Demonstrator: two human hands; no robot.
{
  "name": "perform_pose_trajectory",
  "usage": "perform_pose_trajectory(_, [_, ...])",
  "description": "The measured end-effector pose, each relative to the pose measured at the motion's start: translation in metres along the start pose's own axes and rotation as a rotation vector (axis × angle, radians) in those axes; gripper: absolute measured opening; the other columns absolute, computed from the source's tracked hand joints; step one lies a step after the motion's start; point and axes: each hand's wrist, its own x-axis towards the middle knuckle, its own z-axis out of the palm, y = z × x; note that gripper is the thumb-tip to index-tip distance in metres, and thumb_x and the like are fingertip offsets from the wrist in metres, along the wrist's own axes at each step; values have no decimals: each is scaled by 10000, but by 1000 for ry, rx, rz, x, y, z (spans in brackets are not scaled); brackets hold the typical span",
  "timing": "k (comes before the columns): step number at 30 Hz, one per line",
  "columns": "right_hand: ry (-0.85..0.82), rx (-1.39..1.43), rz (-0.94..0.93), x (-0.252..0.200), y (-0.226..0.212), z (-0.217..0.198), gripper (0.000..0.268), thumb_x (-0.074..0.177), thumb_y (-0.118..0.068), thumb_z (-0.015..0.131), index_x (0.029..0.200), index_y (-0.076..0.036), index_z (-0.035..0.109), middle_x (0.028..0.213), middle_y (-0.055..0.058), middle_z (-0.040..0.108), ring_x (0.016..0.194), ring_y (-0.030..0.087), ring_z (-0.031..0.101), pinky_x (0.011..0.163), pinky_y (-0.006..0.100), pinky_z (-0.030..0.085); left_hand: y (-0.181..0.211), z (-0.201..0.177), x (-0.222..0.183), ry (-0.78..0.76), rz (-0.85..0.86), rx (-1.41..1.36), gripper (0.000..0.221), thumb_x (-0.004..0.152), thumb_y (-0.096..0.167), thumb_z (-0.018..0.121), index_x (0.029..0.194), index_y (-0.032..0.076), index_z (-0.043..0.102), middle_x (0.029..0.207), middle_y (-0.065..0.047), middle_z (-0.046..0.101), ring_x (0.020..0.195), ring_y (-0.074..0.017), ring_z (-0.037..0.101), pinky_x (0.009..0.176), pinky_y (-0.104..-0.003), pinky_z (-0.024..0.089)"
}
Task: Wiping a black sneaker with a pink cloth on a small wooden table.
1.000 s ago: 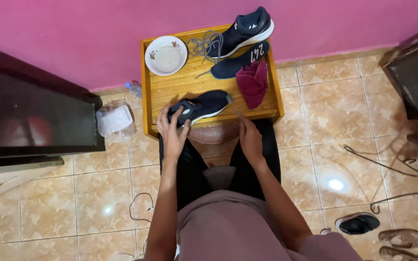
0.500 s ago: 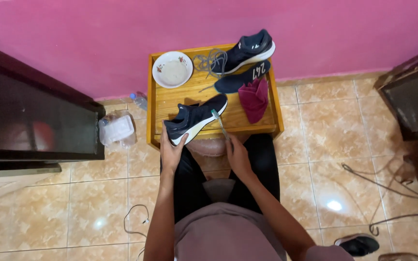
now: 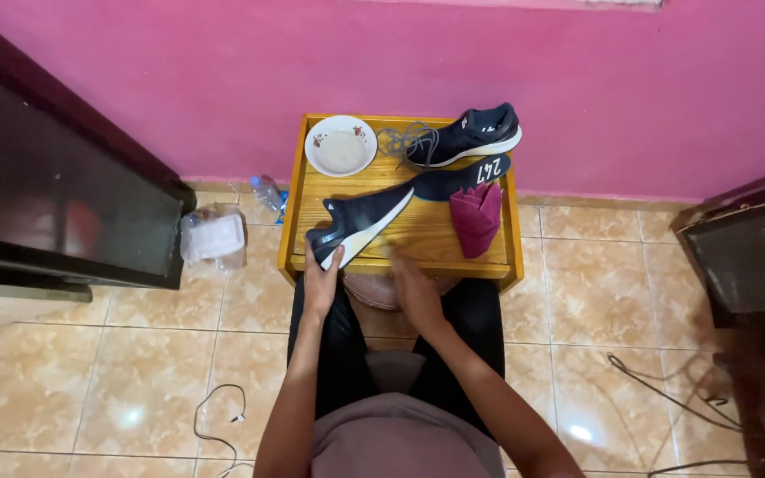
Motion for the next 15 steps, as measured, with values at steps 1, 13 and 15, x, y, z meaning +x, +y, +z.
perform_pose_trajectory(1, [-3,-6,-4,6,-1,-10,368,1073,-274,460,1399,-185,608,1277,139,687,1196,321,647,982,465,545,-1,0,1,0,-1,-8,1076,858,746,609,1648,215,108,1616,-203,319,1483,-343,339,1220,-447,316])
perform_pose_trajectory(13, [-58,11,110,26,34,-23,360,1053,-161,548,1406,-169,618,1355,84,660,1247,263,626,1071,370,501,4,-8,-1,-6,14,-18,1045,877,697,605,1631,128,158,1594,-249,337,1469,-377,346,1226,-460,311])
perform_pose_trajectory(15, [55,-55,113,38,43,-26,362,1080,-113,513,1431,-62,585,1350,171,646,1242,301,625,1091,407,486,7,-8,-2,2,78,-1,1014,900,612,649,1627,97,166,1588,-263,339,1463,-391,356,1215,-473,315])
